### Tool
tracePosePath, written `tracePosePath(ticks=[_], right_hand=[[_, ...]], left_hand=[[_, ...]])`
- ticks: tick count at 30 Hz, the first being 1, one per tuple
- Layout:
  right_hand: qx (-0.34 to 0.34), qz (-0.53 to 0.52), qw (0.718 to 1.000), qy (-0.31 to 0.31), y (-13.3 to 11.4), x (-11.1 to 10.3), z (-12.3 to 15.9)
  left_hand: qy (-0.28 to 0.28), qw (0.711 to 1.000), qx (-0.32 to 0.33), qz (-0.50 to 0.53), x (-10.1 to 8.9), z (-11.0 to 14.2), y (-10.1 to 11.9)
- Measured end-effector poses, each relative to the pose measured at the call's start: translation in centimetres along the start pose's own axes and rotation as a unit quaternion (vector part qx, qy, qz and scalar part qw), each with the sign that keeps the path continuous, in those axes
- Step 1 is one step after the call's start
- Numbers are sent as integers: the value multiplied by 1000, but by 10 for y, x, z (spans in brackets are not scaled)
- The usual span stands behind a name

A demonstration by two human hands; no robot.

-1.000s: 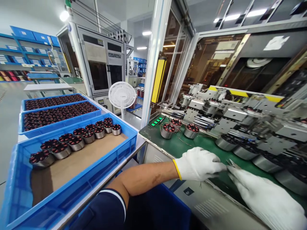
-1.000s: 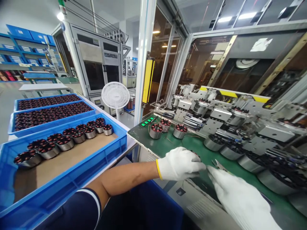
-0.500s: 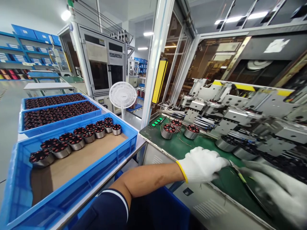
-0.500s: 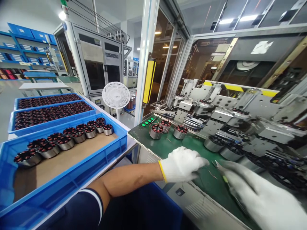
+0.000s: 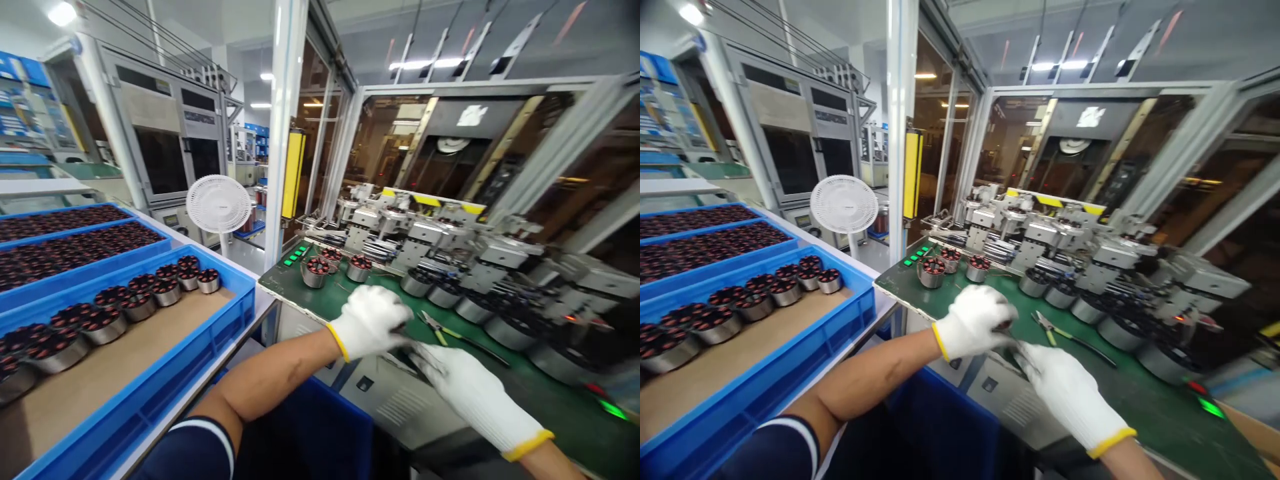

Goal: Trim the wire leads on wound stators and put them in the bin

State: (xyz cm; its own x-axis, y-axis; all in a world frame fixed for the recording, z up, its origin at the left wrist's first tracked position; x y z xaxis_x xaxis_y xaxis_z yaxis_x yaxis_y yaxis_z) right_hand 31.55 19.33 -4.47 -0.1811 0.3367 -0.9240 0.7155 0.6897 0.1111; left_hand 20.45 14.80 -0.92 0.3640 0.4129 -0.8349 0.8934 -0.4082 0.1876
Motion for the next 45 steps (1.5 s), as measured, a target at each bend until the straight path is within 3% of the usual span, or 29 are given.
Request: tracePosePath(ticks=[2,4,5,6,9,10,11,13,16,21,23,25,26,28,30,33,36,38,39,41,43,45], right_hand=[[96,-22,994,38,15,-27,19],[169,1,974,153,11,-68,51],[158,14,966,203,-6,-82,65],[94,20,974,206,-35,-84,72],[-137,33,986,91,-125,-42,78],[-171,45,982,61,-140,-25,75],[-159,63,984,48,-142,-12,67],[-63,102,992,44,-118,4,44],[106,132,983,67,-66,7,20],[197,111,972,57,-41,-2,13],[202,69,976,33,-38,-2,13],[197,-68,978,-8,-35,8,9],[193,-166,966,-38,-34,17,7],[190,-337,917,-101,-33,35,4],[192,-386,893,-129,-27,40,6],[184,-284,938,-79,-8,15,9],[65,-46,996,-46,-22,-21,5],[-8,36,998,-58,-39,-27,1],[9,-7,998,-68,-38,-25,-3],[129,-181,971,-83,-22,-10,-7],[239,-326,909,-106,-13,17,-2],[288,-412,855,-130,-17,40,10]], left_hand=[[11,994,-75,77,-4,2,-23],[-32,975,-134,172,12,4,-43],[-64,963,-150,213,24,5,-48],[-84,953,-157,245,33,5,-51],[-94,943,-161,276,47,5,-52],[-88,944,-165,270,47,6,-52],[-82,947,-168,262,47,6,-51],[-74,951,-170,248,44,8,-49],[-65,953,-176,239,41,8,-46],[-65,952,-185,234,42,7,-45],[-66,952,-185,233,43,7,-46],[-69,953,-183,232,43,7,-46],[-70,953,-184,230,44,7,-47],[-73,953,-186,227,45,7,-48],[-71,954,-183,227,45,7,-49],[-66,955,-169,236,44,8,-48],[-72,952,-171,242,44,8,-47],[-81,950,-182,239,46,8,-48],[-84,950,-188,237,46,8,-49],[-87,949,-193,234,47,9,-50],[-85,950,-190,233,48,9,-50],[-81,952,-189,228,47,10,-51]])
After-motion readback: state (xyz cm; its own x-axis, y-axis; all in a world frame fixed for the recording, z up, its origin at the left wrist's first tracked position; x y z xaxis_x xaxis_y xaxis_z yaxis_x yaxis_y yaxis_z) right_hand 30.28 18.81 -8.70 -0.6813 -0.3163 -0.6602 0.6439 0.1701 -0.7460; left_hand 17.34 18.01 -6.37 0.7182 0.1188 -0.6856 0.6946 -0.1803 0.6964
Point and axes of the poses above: each hand's wrist, its own z-axis away from the middle knuckle, its own x-axis out of the palm, y = z × x, the point moved 10 cm from there along -z, towards the middle knuckle, and after that the axes turned 6 degrees about z, right-handed, at the moved point
